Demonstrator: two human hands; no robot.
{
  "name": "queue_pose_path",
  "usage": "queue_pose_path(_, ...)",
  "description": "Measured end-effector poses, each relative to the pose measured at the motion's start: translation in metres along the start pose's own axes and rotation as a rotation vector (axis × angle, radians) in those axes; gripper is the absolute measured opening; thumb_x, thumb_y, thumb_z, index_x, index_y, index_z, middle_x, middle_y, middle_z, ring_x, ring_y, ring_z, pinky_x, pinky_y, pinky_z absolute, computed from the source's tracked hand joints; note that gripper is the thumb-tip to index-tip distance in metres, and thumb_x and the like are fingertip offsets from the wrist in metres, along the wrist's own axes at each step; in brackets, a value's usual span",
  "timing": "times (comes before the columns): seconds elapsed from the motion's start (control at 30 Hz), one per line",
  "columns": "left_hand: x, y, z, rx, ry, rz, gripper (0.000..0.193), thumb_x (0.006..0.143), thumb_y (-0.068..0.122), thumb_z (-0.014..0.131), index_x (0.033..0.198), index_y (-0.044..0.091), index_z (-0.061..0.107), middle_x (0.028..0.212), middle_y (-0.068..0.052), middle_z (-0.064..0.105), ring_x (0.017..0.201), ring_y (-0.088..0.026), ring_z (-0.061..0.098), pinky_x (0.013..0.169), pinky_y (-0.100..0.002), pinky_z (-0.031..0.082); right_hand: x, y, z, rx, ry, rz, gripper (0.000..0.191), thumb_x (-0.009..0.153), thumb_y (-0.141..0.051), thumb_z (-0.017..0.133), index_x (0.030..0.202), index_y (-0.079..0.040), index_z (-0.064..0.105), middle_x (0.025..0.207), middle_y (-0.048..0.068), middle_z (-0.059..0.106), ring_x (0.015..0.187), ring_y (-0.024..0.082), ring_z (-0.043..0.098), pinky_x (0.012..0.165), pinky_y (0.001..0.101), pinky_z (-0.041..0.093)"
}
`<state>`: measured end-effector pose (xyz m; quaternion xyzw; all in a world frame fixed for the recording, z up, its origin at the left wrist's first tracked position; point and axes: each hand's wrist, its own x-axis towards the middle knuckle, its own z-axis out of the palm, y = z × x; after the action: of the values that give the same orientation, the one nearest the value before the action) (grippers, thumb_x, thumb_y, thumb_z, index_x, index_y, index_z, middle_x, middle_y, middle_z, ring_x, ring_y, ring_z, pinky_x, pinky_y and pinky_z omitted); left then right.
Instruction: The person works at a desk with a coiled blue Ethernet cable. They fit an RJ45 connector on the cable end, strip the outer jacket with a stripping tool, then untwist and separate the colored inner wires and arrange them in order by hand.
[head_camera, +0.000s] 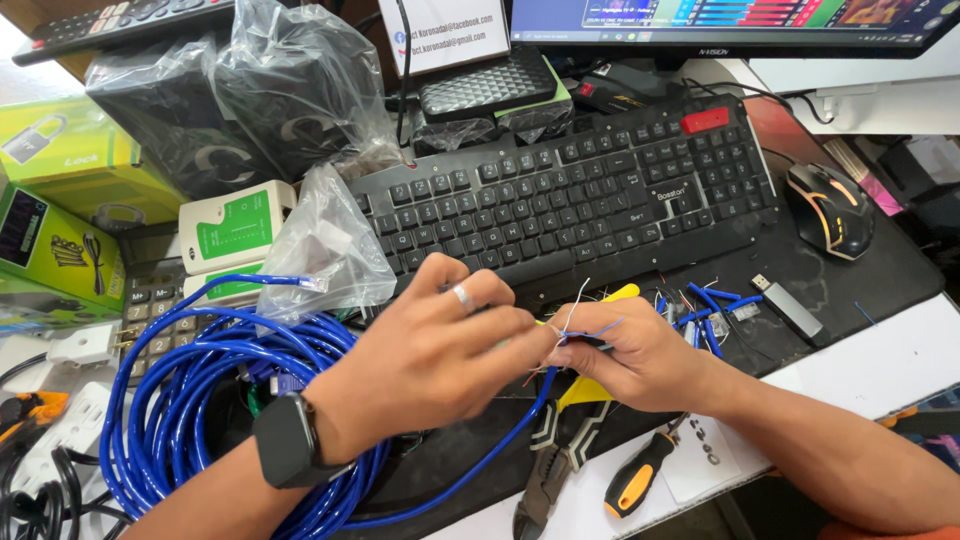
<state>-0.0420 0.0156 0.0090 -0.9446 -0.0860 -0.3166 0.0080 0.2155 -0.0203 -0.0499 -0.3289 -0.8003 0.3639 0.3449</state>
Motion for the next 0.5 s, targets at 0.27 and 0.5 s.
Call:
queue_pose_path(0.27,-0.004,0.010,0.038,-1.315,-0.039,-1.126,0.013,0.089,0.013,0.066,0.090,0.002,0.072,0.077,-0.001,0.072,0.070,-0.006,0.063,0.064,-0.022,0.048,-0.006,0.005,0.006,-0.006,0.128,-0.097,0.014,0.095,-0.005,0.069,0.108,-0.001,0.065,0.096,0.009,0.075,0.083,0.020,0.076,0.072,0.0291,0.058)
queue_pose_path(0.5,-0.004,0.020,0.037,-0.912,-0.277,-0.974,0.014,0.088,0.012,0.066,0.084,0.000,0.071,0.066,-0.002,0.072,0.058,-0.006,0.066,0.056,-0.025,0.054,-0.013,0.009,0.000,0.095,0.117,-0.171,0.017,0.096,0.006,0.065,0.111,-0.001,0.067,0.104,0.012,0.075,0.091,0.020,0.075,0.079,0.0294,0.061)
